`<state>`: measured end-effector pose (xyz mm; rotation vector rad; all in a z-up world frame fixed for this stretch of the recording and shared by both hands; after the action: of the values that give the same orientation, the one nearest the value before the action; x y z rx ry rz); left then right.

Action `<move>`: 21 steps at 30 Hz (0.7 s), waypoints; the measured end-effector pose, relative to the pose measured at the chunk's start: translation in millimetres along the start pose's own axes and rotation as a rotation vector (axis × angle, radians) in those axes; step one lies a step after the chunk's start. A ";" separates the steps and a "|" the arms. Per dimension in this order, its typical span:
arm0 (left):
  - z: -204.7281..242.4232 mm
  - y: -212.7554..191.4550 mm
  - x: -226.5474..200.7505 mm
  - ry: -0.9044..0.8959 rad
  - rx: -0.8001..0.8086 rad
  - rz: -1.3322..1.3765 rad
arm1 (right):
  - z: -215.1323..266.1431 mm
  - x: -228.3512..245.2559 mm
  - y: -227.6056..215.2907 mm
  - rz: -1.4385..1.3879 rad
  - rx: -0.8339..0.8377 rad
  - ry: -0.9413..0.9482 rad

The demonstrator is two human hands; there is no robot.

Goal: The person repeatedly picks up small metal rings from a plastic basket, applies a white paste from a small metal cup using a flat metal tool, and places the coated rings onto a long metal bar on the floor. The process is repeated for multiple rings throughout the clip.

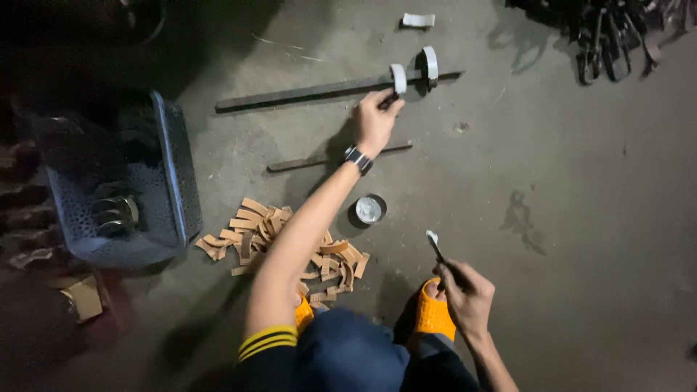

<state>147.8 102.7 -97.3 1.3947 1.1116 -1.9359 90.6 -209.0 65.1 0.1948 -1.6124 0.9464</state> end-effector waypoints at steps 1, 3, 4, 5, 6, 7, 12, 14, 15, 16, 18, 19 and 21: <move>-9.3 11.8 2.6 0.000 0.000 0.028 | 1.6 -6.8 -1.4 -0.032 -0.023 0.081; -21.5 30.1 9.8 -0.003 -0.010 0.053 | 4.2 -15.8 -2.9 -0.066 -0.037 0.160; -25.7 35.8 15.2 -0.026 -0.049 0.046 | 4.1 -19.1 -5.2 -0.023 -0.033 0.164; -29.4 41.1 20.5 -0.049 -0.088 0.040 | 4.4 -22.0 -7.4 0.020 -0.029 0.168; -29.8 42.9 19.7 -0.049 -0.097 0.040 | 2.9 -22.5 -7.7 0.019 -0.023 0.162; -30.0 43.8 19.0 -0.053 -0.120 -0.065 | 3.1 -25.8 -8.3 -0.020 -0.036 0.194; -37.1 53.4 24.0 0.031 -0.161 -0.280 | 1.2 -23.6 -2.3 -0.029 -0.012 0.193; -38.0 52.4 20.2 0.058 -0.158 -0.310 | -0.8 -16.6 -1.0 -0.018 -0.023 0.231; -37.1 50.6 22.2 0.054 -0.172 -0.311 | -0.6 -14.9 0.5 -0.020 -0.011 0.222; -36.5 54.1 25.5 0.051 -0.122 -0.354 | -0.1 -12.4 1.4 -0.042 -0.016 0.209; -35.7 64.7 48.3 0.041 -0.088 -0.399 | -0.2 -5.3 5.6 -0.067 -0.006 0.188; -34.0 80.5 61.0 0.129 0.007 -0.278 | 0.4 -3.4 6.5 -0.061 -0.021 0.210; -18.8 59.7 44.0 0.214 0.083 -0.162 | 4.4 -3.4 10.1 -0.058 -0.019 0.221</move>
<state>188.8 89.0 -160.5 1.6326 1.2901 -2.0001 82.4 -206.6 57.5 0.1187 -1.4047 0.8755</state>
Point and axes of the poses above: each hand's wrist, its own z-axis away from the middle knuckle, its own y-axis out of the palm, x = y × z, the point moved 9 cm from there along -z, towards the middle knuckle, and after that the axes turned 9 degrees about -y, right-handed, at the moved point
